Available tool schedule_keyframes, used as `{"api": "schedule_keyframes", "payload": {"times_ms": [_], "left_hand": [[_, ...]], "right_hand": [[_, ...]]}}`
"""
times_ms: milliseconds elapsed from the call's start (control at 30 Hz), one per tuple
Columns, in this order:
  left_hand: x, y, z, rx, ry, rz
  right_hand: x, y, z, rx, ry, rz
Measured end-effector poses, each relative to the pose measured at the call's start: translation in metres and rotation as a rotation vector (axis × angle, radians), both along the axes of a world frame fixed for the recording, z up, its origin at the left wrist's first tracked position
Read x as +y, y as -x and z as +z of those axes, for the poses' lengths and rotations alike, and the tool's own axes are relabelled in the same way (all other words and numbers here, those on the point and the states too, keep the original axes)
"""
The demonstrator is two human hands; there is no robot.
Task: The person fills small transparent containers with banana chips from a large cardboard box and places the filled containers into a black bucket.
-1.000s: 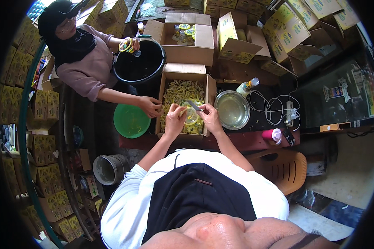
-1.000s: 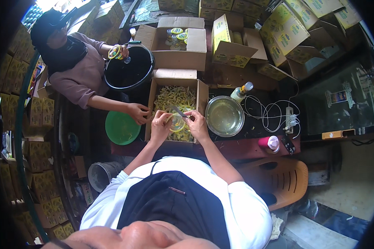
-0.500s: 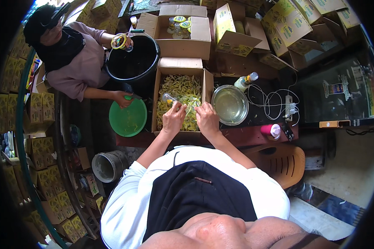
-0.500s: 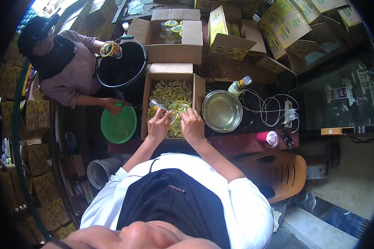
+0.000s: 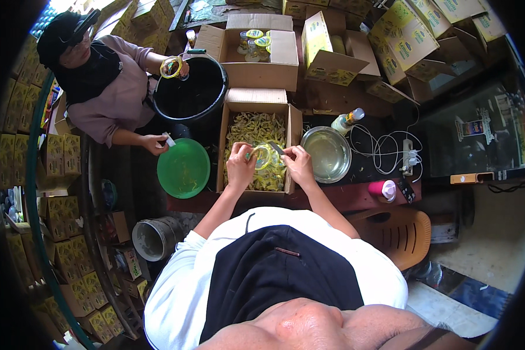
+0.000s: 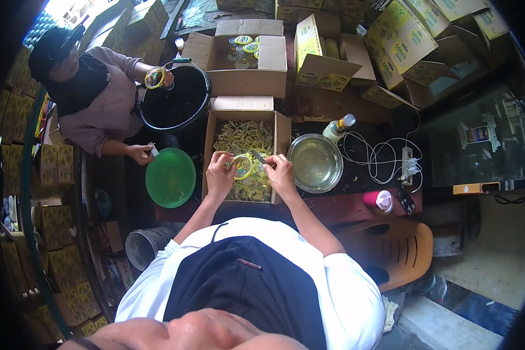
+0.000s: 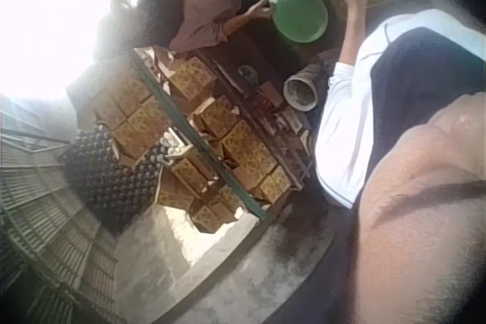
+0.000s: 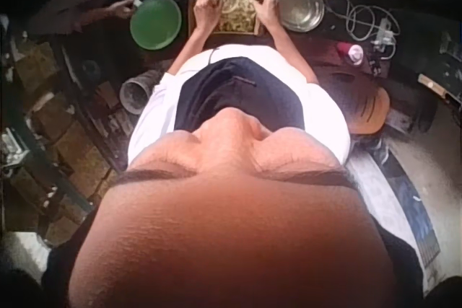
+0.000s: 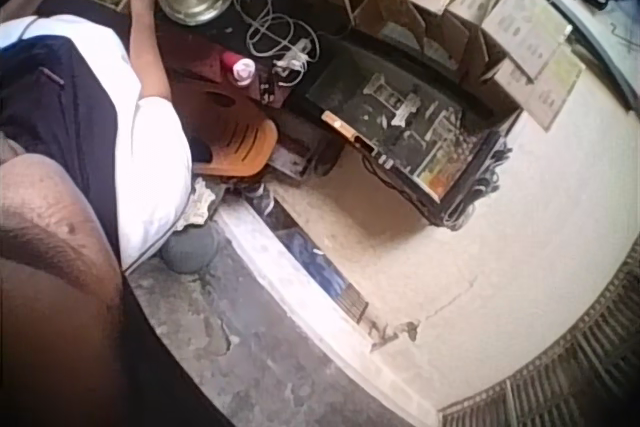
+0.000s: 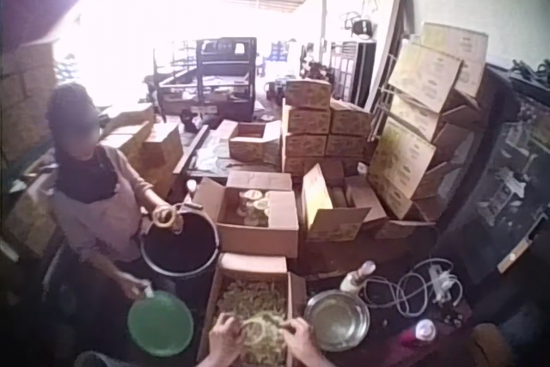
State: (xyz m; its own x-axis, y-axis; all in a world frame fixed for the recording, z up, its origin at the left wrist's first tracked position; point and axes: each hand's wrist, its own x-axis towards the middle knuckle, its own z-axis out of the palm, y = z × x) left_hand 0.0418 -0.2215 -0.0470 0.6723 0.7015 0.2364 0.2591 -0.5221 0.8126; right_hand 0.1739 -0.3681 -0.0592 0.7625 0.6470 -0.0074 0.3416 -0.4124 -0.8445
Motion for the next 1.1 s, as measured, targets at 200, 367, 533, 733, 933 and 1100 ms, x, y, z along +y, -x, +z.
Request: {"api": "schedule_keyframes", "payload": {"times_ms": [200, 367, 533, 733, 933, 1100], "left_hand": [[0.002, 0.004, 0.001, 0.010, -0.081, -0.014], [0.001, 0.005, 0.002, 0.035, -0.283, -0.043], [-0.011, 0.006, 0.006, 0.064, -0.313, -0.108], [-0.018, 0.003, 0.008, -0.017, -0.246, -0.088], [-0.007, 0.006, -0.001, 0.015, 0.075, -0.034], [-0.012, 0.003, 0.000, -0.061, 0.377, -0.050]], "right_hand": [[0.003, 0.015, 0.034, -0.092, -0.115, -0.005], [0.004, 0.031, 0.054, -0.387, -0.068, 0.096], [0.004, 0.032, 0.033, -0.587, 0.117, 0.146], [-0.002, 0.020, 0.013, -0.233, 0.139, 0.002], [-0.003, 0.009, -0.011, 0.462, -0.204, -0.034], [0.000, 0.014, -0.020, 0.521, -0.302, 0.002]]}}
